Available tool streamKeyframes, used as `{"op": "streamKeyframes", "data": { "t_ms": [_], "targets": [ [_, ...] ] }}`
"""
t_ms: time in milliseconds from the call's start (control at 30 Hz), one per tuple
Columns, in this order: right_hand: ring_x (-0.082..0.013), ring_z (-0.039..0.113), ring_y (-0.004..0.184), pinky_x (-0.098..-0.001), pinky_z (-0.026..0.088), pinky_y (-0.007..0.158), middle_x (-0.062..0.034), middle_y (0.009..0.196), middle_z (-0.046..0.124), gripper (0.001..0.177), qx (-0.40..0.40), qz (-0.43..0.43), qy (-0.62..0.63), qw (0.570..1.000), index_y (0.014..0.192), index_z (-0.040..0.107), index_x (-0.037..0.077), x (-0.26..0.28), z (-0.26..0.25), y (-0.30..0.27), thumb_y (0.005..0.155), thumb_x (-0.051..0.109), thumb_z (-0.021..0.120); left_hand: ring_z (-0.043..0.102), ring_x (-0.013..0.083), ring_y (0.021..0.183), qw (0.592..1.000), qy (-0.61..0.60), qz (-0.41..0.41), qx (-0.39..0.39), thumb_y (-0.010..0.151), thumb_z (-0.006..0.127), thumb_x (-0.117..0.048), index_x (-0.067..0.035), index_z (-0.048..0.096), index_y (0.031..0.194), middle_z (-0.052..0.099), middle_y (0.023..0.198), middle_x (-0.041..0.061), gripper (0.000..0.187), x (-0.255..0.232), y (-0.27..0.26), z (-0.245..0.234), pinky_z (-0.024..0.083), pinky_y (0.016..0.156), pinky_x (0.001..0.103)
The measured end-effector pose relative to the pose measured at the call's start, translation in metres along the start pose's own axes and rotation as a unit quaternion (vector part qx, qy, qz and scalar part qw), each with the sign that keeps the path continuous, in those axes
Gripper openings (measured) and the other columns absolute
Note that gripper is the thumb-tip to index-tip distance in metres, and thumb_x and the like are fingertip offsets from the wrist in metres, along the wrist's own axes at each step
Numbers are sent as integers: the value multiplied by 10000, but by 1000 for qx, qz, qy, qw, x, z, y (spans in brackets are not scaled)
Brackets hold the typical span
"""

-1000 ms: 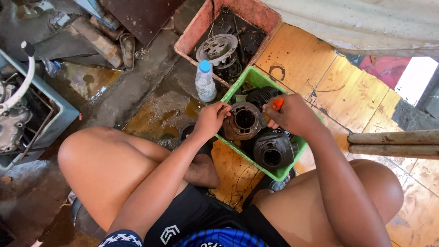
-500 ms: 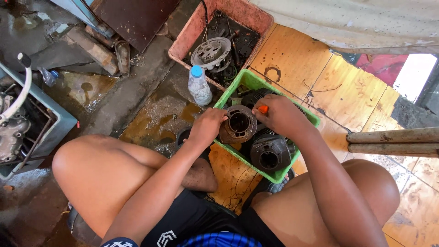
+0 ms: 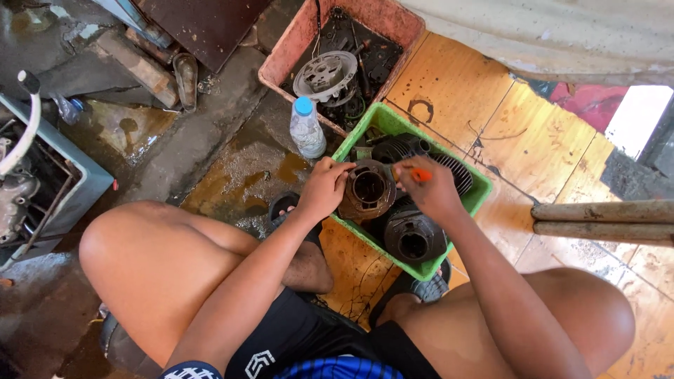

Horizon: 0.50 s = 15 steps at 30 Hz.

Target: The person pours liquid from a plastic bottle onto engine parts in a green bin and scrubs them with a brush. They handle various metal components, including a cylinder head and a circular part, cleaning them thoroughly.

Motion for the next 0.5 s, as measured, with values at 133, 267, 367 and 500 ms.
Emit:
{"op": "streamKeyframes", "data": {
  "t_ms": [133, 267, 367, 500],
  "targets": [
    [-270, 747, 849, -414, 607, 756, -184, 985, 737, 189, -4, 35, 59, 998, 1178, 728, 66, -16, -1, -15, 1008, 118, 664, 529, 292, 1051, 992, -120, 10, 47, 1088, 432, -112, -169, 586, 1434, 514, 1154, 73, 383, -31, -3, -19, 532, 794, 411],
    [-376, 772, 848, -503, 605, 839, -326, 899, 751, 189, 84, 147, 172, 970, 1127, 635, -67, -11, -6, -23, 1006, 7, 510, 475, 253, 1127, 997, -34, 52, 40, 1053, 483, -104, -57, 682, 1279, 506, 1270, 76, 304, -33, -8, -14, 537, 882, 418],
    [-380, 782, 826, -513, 619, 815, -331, 879, 757, 229, 98, 133, 136, 977, 1073, 661, -67, 10, -20, -14, 1006, 8, 456, 407, 314, 1276, 997, -20, 48, 64, 1044, 494, -104, -73, 627, 1387, 472, 1379, 99, 369, -45, -12, -24, 452, 1045, 524],
    [-318, 776, 876, -477, 616, 845, -306, 924, 757, 257, 43, 114, 165, 979, 1191, 700, -54, -5, -13, -6, 1042, 27, 507, 266, 433, 1450, 992, -82, 22, 97, 1023, 546, -185, -109, 448, 1555, 323, 1578, 172, 547, -53, -15, -28, 305, 1121, 673]
  ]
}}
Point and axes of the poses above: each hand's wrist, its own y-axis towards the middle knuckle, its own z-axis out of the palm, x = y × z, the point moved 6 cm from there along y, towards the middle knuckle
